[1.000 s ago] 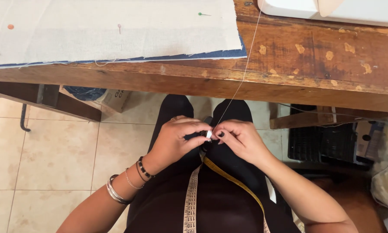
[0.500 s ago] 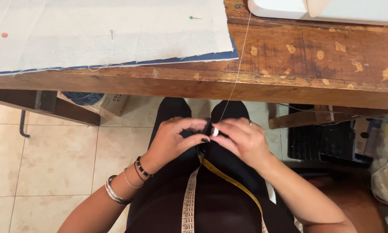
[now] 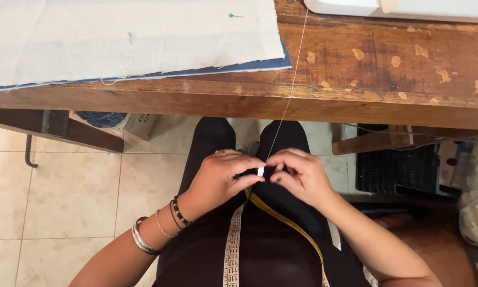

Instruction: Threading a sewing machine and its components with a white thread on a wooden workbench.

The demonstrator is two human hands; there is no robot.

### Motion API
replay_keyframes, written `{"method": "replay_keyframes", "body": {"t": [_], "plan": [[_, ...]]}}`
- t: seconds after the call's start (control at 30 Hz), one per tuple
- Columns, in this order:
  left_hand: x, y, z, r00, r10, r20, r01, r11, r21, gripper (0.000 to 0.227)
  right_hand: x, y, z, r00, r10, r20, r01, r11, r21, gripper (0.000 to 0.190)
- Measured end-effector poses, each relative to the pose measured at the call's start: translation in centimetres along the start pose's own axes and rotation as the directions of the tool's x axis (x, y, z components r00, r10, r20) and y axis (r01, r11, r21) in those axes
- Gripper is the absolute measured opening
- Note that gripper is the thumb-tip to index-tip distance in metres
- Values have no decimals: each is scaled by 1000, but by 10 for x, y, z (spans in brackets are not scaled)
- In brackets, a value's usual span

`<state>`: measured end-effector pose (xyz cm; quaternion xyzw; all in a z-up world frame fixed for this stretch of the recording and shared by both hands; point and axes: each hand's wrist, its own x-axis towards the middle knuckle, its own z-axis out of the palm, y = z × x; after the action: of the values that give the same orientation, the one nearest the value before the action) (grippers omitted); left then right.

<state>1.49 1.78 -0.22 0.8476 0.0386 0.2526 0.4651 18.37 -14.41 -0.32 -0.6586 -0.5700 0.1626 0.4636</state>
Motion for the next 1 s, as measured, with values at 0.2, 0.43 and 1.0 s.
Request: {"method": "replay_keyframes", "body": {"t": [0.2, 0.43, 1.0], "plan": [[2, -2, 9, 979, 189, -76, -174, 969, 178, 14, 1, -2, 11, 984, 131, 120, -156, 960, 232, 27], [10, 12, -11, 999, 45, 1, -45, 999, 9, 45, 3, -6, 5, 1000, 1, 19, -1, 999, 41, 24], [-11, -18, 12, 862, -438, 255, 487, 856, -174, 24, -7, -12, 23, 890, -455, 40, 401, 737, -543, 16]]}}
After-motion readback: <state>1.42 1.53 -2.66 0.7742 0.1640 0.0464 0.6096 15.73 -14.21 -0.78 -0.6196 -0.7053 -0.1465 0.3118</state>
